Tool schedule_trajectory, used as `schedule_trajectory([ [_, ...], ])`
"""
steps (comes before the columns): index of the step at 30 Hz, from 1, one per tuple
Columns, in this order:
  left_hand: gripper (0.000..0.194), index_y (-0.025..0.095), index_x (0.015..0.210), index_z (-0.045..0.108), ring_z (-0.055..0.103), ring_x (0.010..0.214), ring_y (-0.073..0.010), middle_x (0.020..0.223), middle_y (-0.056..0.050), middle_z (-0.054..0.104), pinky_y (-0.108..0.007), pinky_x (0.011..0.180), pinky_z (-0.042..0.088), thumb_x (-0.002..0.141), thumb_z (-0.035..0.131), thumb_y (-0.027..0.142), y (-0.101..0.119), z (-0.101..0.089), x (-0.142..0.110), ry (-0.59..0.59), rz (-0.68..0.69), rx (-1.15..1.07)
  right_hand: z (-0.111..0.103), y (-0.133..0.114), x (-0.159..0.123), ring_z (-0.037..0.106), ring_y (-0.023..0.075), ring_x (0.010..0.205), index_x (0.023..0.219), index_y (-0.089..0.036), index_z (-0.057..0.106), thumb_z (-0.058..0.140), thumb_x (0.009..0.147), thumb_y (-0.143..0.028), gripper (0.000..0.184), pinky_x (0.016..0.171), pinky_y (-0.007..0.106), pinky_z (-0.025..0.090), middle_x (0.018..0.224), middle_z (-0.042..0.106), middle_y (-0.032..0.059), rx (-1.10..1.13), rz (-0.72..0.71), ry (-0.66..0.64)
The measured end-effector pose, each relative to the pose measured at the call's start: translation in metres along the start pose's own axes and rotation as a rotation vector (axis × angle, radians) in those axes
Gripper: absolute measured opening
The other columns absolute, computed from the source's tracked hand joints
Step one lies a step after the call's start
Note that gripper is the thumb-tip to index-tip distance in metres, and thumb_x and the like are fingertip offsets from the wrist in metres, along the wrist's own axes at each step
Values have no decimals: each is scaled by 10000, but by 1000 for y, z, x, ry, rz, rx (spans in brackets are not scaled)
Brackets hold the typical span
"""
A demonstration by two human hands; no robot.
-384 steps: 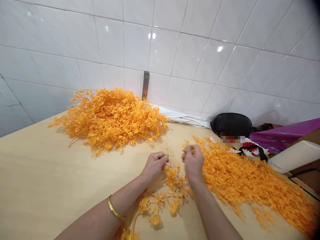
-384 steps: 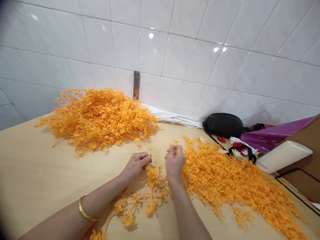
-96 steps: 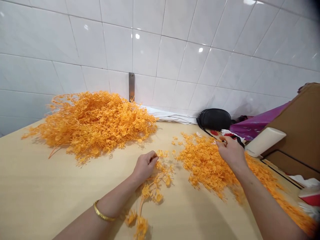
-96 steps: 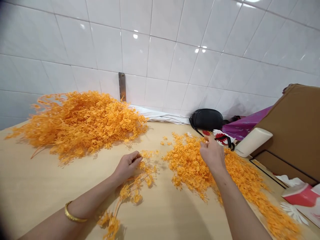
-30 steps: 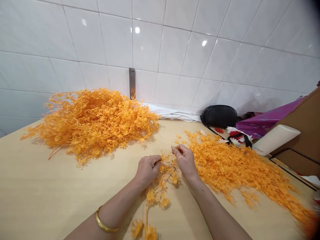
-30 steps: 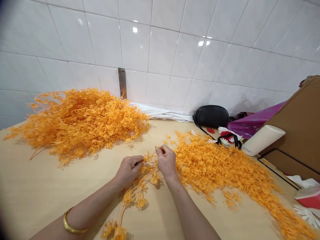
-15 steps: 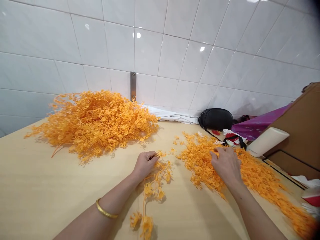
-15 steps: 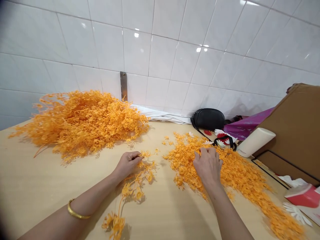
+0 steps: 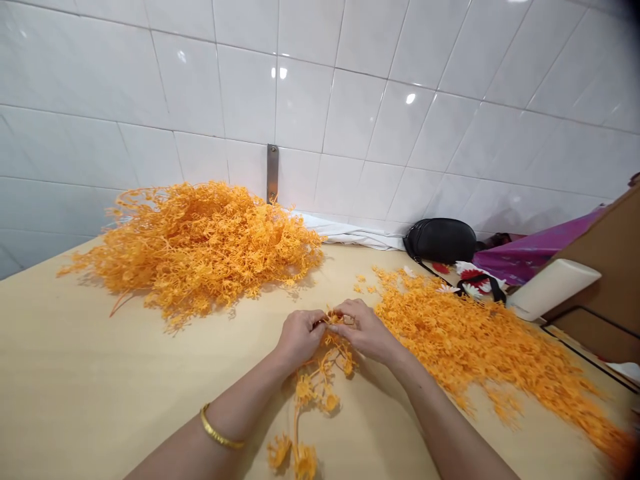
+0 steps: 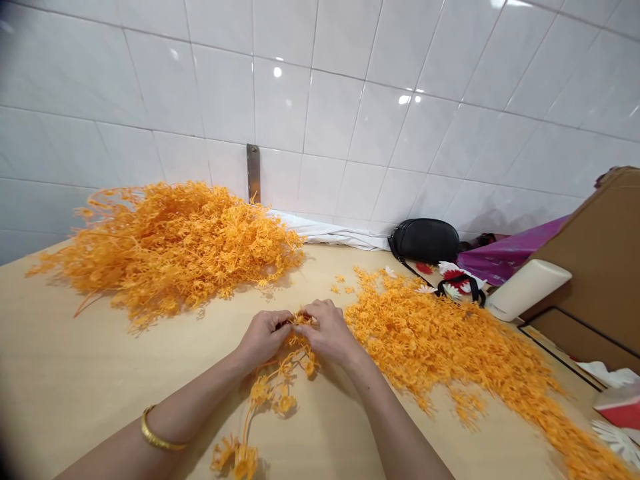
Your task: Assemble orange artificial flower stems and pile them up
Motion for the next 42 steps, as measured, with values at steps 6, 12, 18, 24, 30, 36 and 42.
schedule_trajectory([
  [6, 205, 176, 565, 542, 428, 512, -96, 517, 27, 509, -202, 516, 273, 697, 386, 157, 4, 0, -3, -13, 31, 107, 13, 20, 6, 448, 114, 557, 617, -177, 524, 526, 722, -357, 208, 551, 243, 352, 583, 509, -19, 587, 191, 169],
  [12, 215, 177, 610, 578, 480, 562, -115, 565, 6, 564, -205, 538, 299, 725, 396, 189, 1, -2, -3, 8, 10, 90, -41, 65, -1, 451, 98, 503, 552, -186, 460, 618, 587, -423, 286, 541, 248, 388, 513, 483, -35, 720, 480, 929],
  [18, 232, 174, 658, 584, 462, 553, -114, 567, 3, 544, -198, 518, 304, 751, 377, 221, 1, -2, -2, 63, -4, 33, -80, 66, -27, 426, 79, 441, 775, -189, 569, 583, 645, -266, 151, 489, 221, 387, 459, 424, -69, 532, 477, 842],
  [24, 233, 174, 664, 582, 470, 567, -117, 580, -1, 547, -198, 525, 312, 751, 371, 224, 1, -1, -5, 52, 25, 27, -40, 41, -24, 527, 86, 483, 749, -166, 510, 627, 606, -168, 185, 512, 241, 455, 633, 574, 0, 1084, 692, 332],
  [30, 207, 179, 646, 569, 476, 574, -119, 597, -1, 563, -207, 540, 309, 733, 383, 203, -2, 1, -3, 45, 40, 33, 3, 30, -18, 382, 54, 344, 704, -187, 472, 677, 599, -360, 288, 319, 172, 340, 440, 412, -84, 1011, 729, 191],
  [36, 166, 180, 575, 506, 411, 508, -105, 497, 27, 460, -216, 519, 264, 711, 412, 198, -1, 2, -2, 49, 45, 41, -8, 36, 6, 292, 34, 296, 556, -170, 451, 644, 589, -333, 255, 274, 162, 240, 370, 337, -96, 851, 568, 604],
  [42, 186, 173, 574, 443, 345, 473, -85, 482, 48, 354, -200, 476, 257, 727, 416, 274, -9, -4, 2, 183, -127, -400, -108, 64, -5, 339, 39, 319, 602, -177, 453, 521, 690, -245, 130, 308, 153, 289, 402, 358, -94, 616, 567, 973],
])
Point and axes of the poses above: each hand's wrist, its own x-axis towards the middle knuckle, its own z-axis out of the palm, y = z × x, the point moved 2 cm from there along x, towards the middle knuckle
